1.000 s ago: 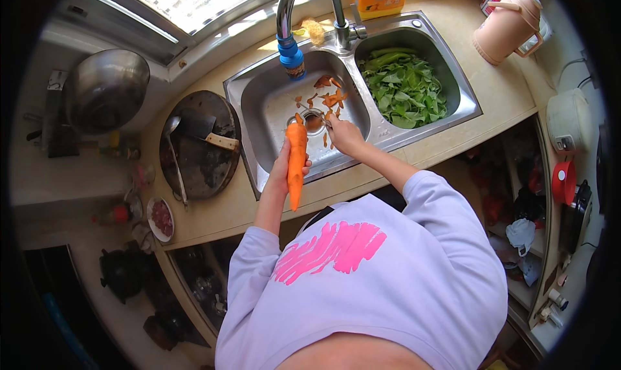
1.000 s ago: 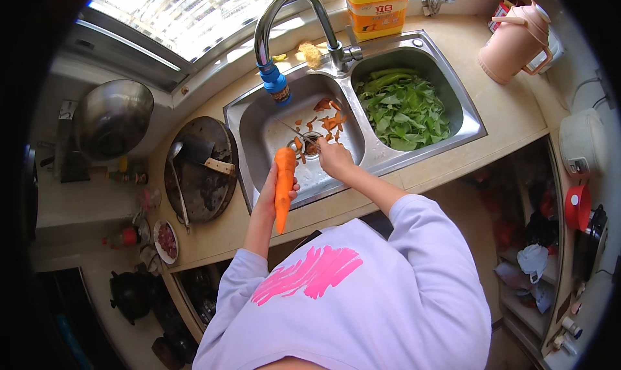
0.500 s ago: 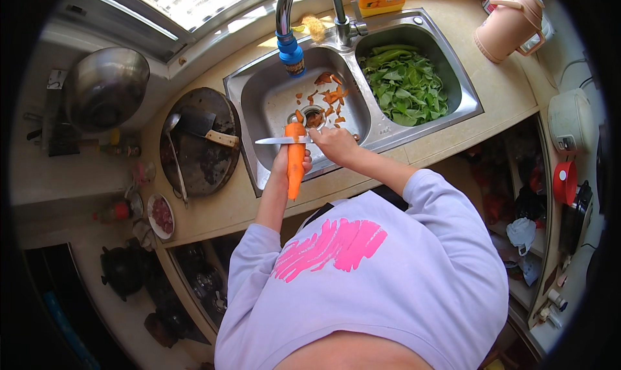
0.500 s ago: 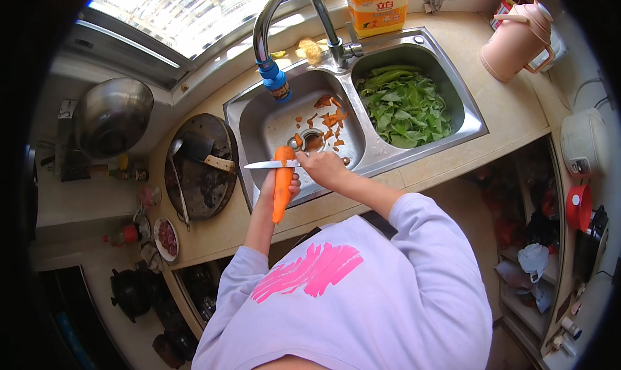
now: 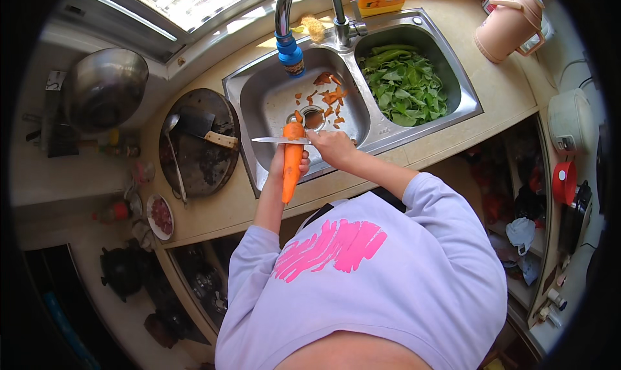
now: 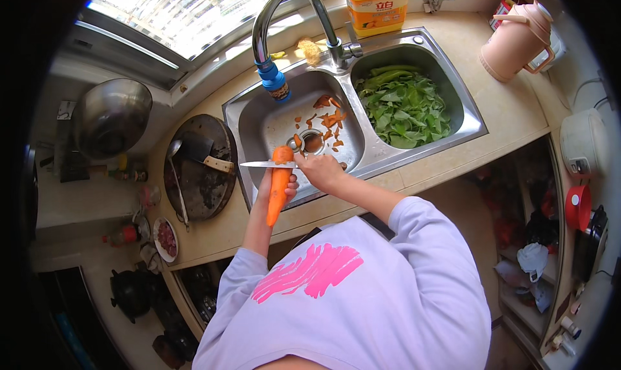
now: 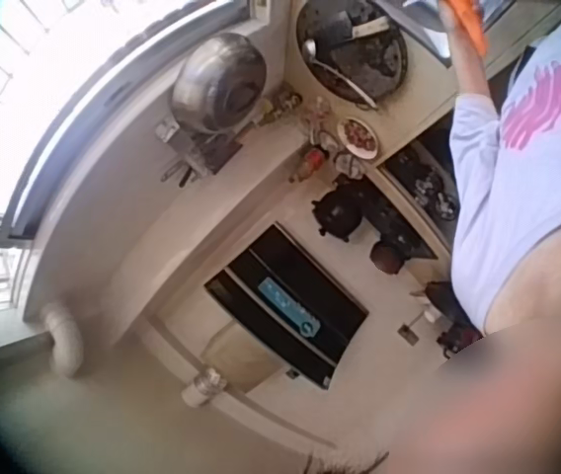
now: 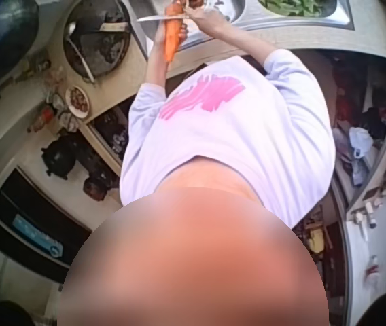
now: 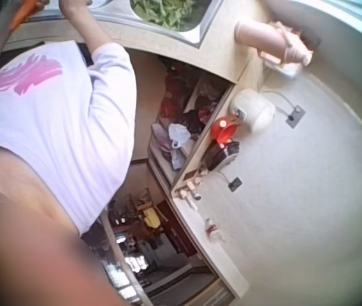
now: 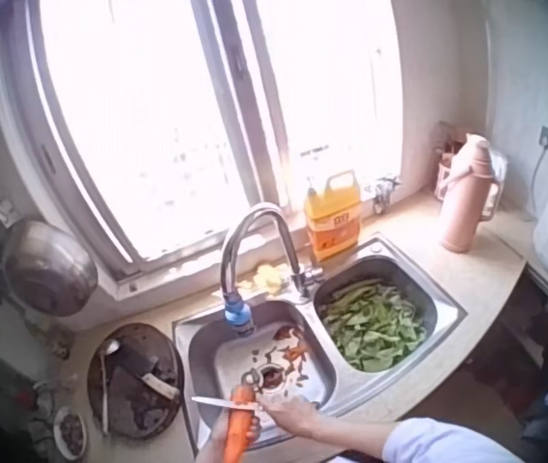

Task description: The person peels a carrot over a kitchen sink using a knife, then rinses the carrot and washes leafy greens in the sink. The person also handles a small metal strainer and places it in the sink.

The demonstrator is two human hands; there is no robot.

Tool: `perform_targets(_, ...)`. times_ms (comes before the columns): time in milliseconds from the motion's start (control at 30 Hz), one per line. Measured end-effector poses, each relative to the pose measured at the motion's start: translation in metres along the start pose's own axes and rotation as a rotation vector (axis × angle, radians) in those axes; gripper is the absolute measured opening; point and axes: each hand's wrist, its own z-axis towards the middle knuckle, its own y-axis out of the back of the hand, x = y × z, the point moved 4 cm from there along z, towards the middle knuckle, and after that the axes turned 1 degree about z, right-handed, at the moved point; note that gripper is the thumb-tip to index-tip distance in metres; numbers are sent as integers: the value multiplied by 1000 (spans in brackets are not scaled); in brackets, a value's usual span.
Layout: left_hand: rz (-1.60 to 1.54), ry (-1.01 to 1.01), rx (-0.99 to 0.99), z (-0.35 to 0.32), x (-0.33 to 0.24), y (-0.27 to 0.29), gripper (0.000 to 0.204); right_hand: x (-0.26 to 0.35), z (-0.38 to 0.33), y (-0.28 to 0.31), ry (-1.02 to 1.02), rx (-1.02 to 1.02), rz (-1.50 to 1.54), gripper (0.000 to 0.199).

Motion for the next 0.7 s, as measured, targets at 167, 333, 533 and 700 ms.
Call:
perform_targets(167,-28,6,103,-15,4,-15,64,-79,-13,-24,-308,109,-36,13)
perform_targets(333,99,-142,-56,-13,-10,-5,65,-49,-9,-5,-239,74,97,19)
perform_targets(533,253,-146,-136,-6,-4,1,60,3,11,6,-59,36,29,13)
perform_targets(700,302,-115,50,-21,-1,-9,62,-69,1,-18,-303,135,34,16)
